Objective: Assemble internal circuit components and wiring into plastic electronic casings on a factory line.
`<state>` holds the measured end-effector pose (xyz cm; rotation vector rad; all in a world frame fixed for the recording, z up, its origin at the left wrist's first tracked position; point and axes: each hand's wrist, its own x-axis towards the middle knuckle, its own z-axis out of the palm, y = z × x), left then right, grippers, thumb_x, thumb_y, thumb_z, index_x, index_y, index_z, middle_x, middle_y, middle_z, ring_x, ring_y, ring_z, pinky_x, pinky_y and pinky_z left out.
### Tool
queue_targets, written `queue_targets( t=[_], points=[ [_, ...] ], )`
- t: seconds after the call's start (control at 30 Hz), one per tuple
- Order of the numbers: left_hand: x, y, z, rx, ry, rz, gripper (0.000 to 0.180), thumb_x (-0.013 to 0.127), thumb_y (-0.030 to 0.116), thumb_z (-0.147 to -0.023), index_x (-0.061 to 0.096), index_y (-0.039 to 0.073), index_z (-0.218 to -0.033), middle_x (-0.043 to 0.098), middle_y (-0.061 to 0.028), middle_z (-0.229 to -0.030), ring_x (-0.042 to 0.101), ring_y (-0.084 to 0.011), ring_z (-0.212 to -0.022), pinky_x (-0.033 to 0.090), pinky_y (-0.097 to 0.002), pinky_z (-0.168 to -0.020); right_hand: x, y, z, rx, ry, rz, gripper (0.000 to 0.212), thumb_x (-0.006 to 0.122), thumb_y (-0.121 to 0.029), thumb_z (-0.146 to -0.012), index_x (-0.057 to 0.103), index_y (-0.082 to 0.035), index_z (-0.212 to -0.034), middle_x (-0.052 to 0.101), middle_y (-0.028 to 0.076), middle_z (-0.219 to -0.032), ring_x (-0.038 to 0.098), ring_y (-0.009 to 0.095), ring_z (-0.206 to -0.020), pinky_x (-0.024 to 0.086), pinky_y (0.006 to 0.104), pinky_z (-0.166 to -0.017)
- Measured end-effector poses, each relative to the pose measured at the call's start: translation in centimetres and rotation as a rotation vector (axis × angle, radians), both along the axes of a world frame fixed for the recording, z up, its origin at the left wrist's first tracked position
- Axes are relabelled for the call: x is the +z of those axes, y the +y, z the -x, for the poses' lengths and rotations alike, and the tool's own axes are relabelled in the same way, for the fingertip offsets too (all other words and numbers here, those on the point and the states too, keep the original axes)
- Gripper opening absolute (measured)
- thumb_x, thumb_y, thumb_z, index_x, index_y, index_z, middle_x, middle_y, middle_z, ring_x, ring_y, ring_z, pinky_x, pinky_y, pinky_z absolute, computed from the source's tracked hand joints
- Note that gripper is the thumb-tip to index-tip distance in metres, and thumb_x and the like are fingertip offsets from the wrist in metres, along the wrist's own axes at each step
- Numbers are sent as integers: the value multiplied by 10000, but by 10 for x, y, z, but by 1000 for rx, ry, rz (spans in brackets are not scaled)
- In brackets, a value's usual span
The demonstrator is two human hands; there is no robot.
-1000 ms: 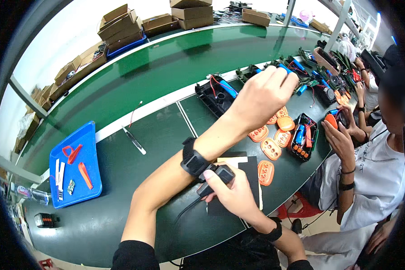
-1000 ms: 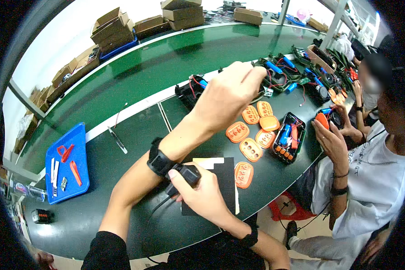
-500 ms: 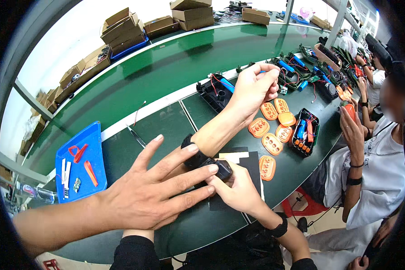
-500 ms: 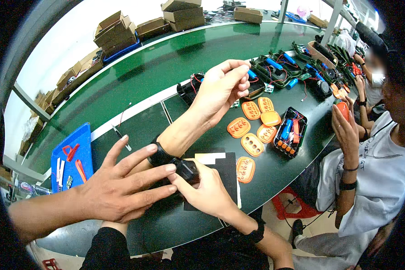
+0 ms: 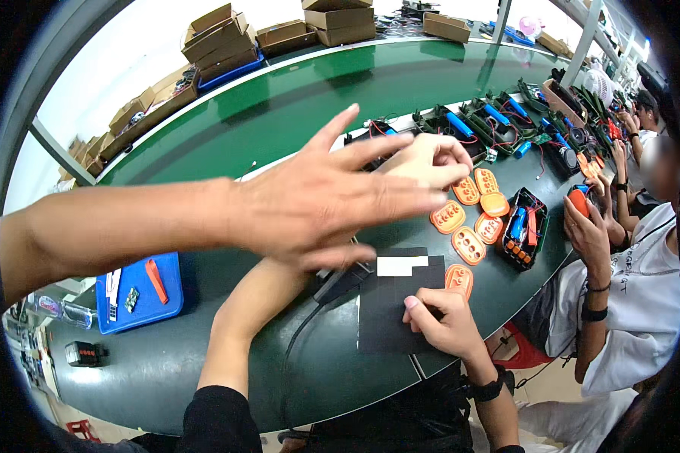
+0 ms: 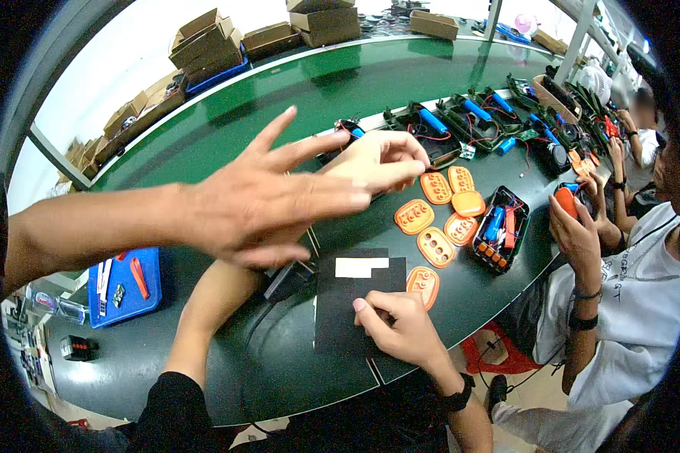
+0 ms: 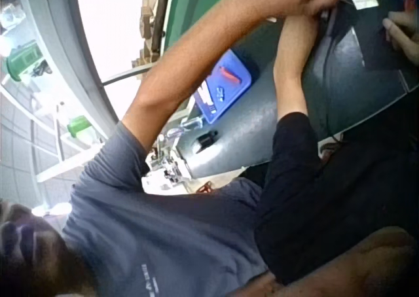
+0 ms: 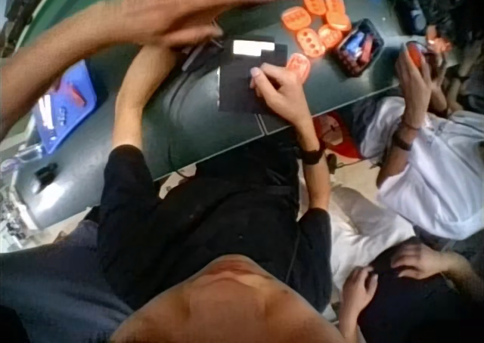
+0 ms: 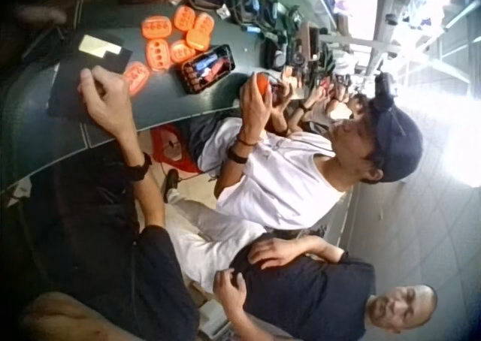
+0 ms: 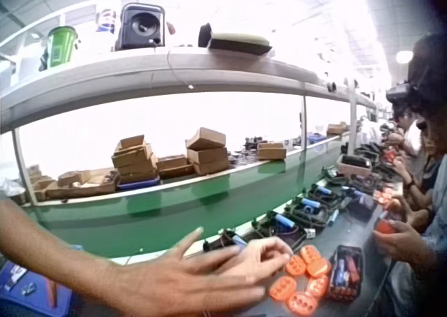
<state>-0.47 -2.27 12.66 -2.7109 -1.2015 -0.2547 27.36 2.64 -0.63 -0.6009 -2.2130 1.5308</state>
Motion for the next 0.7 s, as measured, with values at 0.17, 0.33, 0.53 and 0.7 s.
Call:
queue_targets(
  t=[0.17,0.33,0.53,0.7],
  points=[
    [4,71,1,-11,9,-72,770,638,537,-855,406,246,-1528,329,-89,-1608,200,-426,-1501,158,-751,-1109,6,0,2,9,-31,1,296,585,-114,-984,643,12,-723,596,30,-575,539,85,-503,412,258,-490],
    [-3,81,-22,-94,23,86,808,741,561,-797,447,301,-1503,451,-73,-1526,305,-390,-1464,157,-755,-1105,-1,0,1,1,57,-44,299,622,-137,-968,604,26,-717,550,104,-554,497,138,-453,389,317,-458],
    [-35,79,-33,163,-629,518,889,762,235,-841,268,263,-1580,646,-137,-1247,680,-290,-1027,546,-379,-888,-5,0,4,28,81,-63,310,625,-132,-965,572,26,-704,499,127,-539,482,175,-443,376,341,-453],
    [12,41,-39,232,-1138,392,551,762,229,-886,555,42,-1361,709,-217,-1092,707,-279,-972,576,-366,-847,-2,1,5,13,68,-45,311,621,-132,-967,567,24,-703,488,137,-540,477,191,-438,377,348,-453]
  ],
)
